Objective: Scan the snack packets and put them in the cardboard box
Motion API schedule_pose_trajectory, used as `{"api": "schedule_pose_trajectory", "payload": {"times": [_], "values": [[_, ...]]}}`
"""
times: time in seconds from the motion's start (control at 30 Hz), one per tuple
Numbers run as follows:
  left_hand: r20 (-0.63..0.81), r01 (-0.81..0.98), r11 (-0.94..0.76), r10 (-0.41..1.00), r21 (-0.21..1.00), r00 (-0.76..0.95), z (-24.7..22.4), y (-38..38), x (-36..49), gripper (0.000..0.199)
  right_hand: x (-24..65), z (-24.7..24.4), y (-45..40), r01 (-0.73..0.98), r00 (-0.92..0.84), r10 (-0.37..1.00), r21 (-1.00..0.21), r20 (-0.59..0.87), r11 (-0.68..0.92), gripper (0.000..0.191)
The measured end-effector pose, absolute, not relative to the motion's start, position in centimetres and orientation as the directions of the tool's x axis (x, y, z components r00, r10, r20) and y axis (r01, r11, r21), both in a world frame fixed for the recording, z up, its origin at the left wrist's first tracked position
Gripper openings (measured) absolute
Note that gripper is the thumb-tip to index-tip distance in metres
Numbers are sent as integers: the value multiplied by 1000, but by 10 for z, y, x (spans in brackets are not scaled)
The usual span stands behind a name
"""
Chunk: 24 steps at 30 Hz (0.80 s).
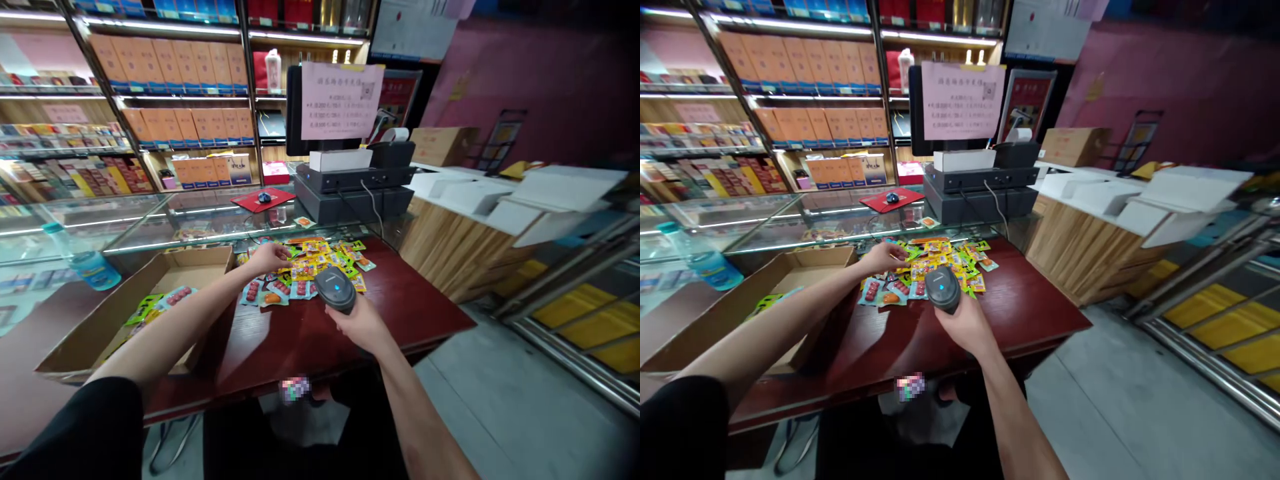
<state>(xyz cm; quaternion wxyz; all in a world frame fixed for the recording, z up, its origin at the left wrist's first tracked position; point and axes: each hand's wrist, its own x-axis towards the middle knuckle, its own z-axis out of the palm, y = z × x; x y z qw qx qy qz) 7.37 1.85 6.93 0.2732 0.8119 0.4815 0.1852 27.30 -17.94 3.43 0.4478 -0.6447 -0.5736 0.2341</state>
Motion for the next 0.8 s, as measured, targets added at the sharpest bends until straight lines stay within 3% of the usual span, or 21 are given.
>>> {"api": "schedule_pose_trajectory", "payload": {"times": [0.1, 0.23, 0.33, 0.43, 0.5, 0.57, 0.67, 0.73, 0.8], "values": [[117, 676, -696, 713, 241, 692, 61, 20, 105, 30, 283, 33, -184, 544, 244, 945, -837, 219, 54, 24], [52, 393, -909, 390, -137, 919, 51, 18, 139, 46, 292, 28, -189, 572, 260, 942, -820, 214, 29, 27], [7, 262, -931, 270, -255, 963, 47, 17, 156, 34, 297, 24, -191, 573, 282, 931, -819, 232, 30, 31], [27, 273, -927, 275, -257, 961, 50, 22, 158, 24, 300, 21, -192, 569, 285, 931, -822, 229, 28, 31], [52, 380, -907, 377, -182, 925, 58, 29, 151, 20, 300, 20, -192, 568, 275, 936, -823, 220, 27, 31], [79, 549, -835, 546, -23, 834, 66, 37, 137, 21, 297, 20, -190, 561, 260, 942, -828, 212, 31, 29], [111, 698, -571, 801, 432, 588, 74, 41, 112, 25, 289, 23, -187, 530, 228, 951, -846, 210, 60, 25], [11, 570, -281, 903, 772, 429, 75, 35, 94, 29, 282, 26, -183, 505, 189, 960, -859, 207, 85, 23], [-152, 354, 10, 914, 935, 377, 73, 26, 77, 34, 274, 29, -179, 484, 141, 971, -869, 193, 102, 19]]}}
